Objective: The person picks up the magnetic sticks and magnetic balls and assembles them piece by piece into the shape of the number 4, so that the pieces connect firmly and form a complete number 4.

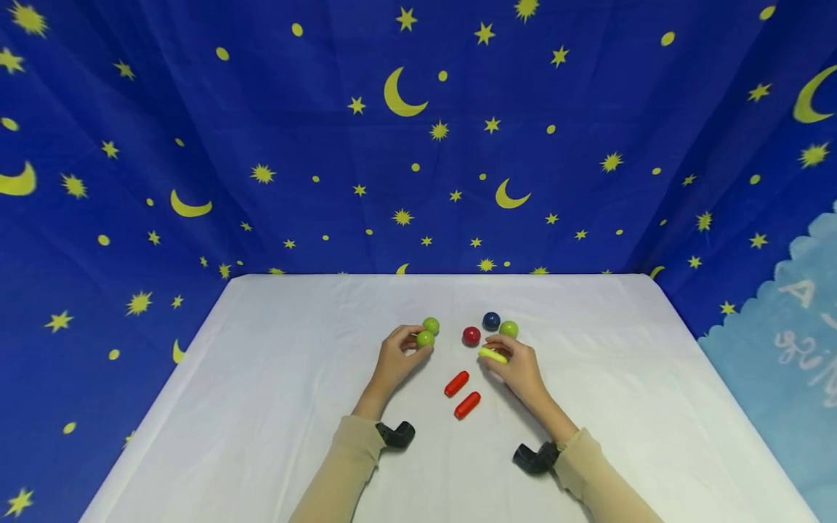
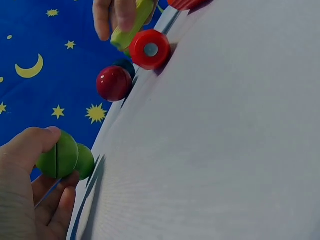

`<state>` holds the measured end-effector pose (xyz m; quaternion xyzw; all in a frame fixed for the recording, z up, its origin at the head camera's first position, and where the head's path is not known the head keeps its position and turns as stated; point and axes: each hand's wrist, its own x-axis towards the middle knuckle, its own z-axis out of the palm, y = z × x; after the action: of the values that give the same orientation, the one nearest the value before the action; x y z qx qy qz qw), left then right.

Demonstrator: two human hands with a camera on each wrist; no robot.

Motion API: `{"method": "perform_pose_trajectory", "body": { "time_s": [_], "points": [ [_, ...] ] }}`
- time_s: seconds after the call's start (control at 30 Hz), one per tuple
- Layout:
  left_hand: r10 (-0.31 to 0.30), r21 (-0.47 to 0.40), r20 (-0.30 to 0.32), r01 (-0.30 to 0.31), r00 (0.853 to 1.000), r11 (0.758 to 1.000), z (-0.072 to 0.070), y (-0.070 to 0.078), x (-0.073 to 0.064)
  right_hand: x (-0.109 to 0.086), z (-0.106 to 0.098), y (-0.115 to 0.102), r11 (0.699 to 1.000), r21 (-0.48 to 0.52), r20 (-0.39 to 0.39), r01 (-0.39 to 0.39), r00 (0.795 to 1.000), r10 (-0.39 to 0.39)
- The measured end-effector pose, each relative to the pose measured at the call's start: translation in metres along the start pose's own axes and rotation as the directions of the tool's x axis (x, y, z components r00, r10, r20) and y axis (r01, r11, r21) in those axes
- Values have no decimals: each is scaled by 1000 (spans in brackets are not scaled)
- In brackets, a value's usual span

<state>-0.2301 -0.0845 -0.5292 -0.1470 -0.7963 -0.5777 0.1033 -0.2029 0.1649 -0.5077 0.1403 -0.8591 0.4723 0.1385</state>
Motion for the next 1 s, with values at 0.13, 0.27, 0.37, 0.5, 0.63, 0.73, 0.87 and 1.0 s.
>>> {"method": "perform_pose_trajectory", "body": {
  "time_s": [0.13, 0.27, 0.37, 0.5, 0.63, 0.73, 0.87, 1.0],
  "points": [
    [-1, -15, 25, 1, 1000, 1000, 2, 2, -1, 3, 3, 1, 999, 46, 28, 4, 1000, -5],
    [-29, -24, 43, 30, 999, 999, 5, 6, -3, 5, 5, 2, 997, 81, 39, 19, 999, -22],
    [-59, -41, 50, 61, 997, 997, 9, 12, -5, 6, 7, 2, 995, 99, 42, 20, 999, -24],
    [-43, -83, 100, 51, 994, 995, 11, 31, -12, 7, 10, 1, 994, 102, 58, 24, 998, -30],
    [-5, -96, 170, 21, 985, 995, 12, 49, -18, 5, 11, 1, 994, 105, 66, 27, 997, -34],
    [-11, -91, 180, 28, 984, 995, 12, 54, -21, 4, 11, 2, 993, 117, 78, 19, 997, -29],
    [-29, -106, 186, 49, 982, 993, 13, 54, -21, 3, 11, 2, 993, 119, 105, 14, 994, -27],
    [-20, -92, 204, 40, 979, 995, 15, 47, -18, 3, 11, -3, 995, 95, 124, 18, 992, -30]
  ]
}}
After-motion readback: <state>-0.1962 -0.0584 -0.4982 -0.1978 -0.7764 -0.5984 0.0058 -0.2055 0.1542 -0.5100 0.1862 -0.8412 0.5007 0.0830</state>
